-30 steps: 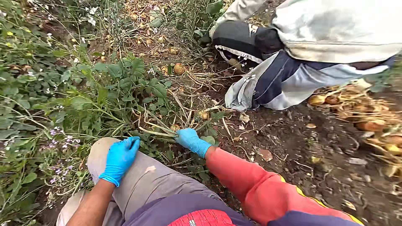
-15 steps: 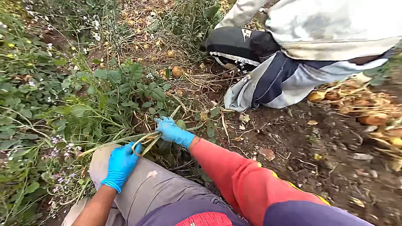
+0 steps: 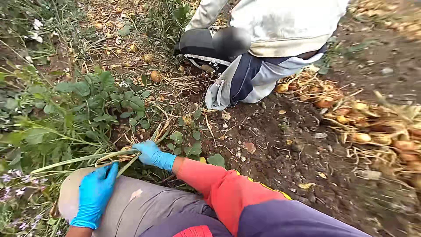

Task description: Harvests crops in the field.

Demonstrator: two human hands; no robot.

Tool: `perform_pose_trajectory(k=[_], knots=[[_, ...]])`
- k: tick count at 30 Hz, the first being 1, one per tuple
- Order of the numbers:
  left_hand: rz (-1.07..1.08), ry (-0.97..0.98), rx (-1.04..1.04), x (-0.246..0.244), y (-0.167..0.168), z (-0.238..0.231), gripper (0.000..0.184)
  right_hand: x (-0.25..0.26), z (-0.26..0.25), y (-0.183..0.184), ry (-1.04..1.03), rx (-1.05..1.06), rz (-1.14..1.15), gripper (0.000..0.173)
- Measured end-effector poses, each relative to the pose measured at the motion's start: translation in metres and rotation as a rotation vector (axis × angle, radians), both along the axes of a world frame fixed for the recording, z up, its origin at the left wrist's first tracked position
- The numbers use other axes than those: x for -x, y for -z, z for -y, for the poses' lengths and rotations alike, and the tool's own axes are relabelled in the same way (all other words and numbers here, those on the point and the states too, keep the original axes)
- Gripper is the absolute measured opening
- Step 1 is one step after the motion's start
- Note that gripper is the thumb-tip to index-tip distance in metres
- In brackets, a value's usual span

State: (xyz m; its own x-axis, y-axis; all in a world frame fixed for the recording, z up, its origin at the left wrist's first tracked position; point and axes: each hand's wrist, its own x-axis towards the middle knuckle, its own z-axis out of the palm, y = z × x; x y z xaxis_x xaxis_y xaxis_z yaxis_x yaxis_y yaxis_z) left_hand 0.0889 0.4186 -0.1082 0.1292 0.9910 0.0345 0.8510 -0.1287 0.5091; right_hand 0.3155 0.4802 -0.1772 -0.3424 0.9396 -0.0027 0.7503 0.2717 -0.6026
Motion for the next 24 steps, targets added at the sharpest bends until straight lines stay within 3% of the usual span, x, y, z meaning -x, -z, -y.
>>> perform_pose_trajectory(k=[3,6,8,11,13,18,22,24], knots=[[-0.011,0.024,-0.001,-0.002,0.0,0.003,0.047,-0.07,0.014,-0.046,0.284,0.083,-0.13,0.043],[-0.04,0.034,0.014,-0.003,0.003,0.001,0.047,-0.146,-0.014,-0.076,0.609,0.181,0.037,0.06],[-0.037,0.035,0.02,-0.002,0.003,0.0,0.047,-0.197,-0.042,-0.063,0.712,0.219,0.164,0.06],[-0.036,0.032,0.013,-0.002,0.003,-0.001,0.046,-0.242,-0.066,-0.022,0.609,0.308,0.354,0.048],[-0.038,0.023,0.022,-0.003,0.004,-0.001,0.045,-0.237,-0.067,-0.009,0.547,0.34,0.471,0.043],[-0.063,0.024,0.064,-0.003,0.004,-0.006,0.045,-0.194,-0.04,-0.031,0.546,0.343,0.602,0.029],[-0.071,0.045,0.093,0.013,0.012,-0.007,0.047,-0.156,0.023,-0.042,0.429,0.302,0.501,0.037],[0.014,0.1,0.175,0.016,0.015,-0.01,0.049,-0.139,0.066,-0.07,0.408,0.355,0.367,0.042]])
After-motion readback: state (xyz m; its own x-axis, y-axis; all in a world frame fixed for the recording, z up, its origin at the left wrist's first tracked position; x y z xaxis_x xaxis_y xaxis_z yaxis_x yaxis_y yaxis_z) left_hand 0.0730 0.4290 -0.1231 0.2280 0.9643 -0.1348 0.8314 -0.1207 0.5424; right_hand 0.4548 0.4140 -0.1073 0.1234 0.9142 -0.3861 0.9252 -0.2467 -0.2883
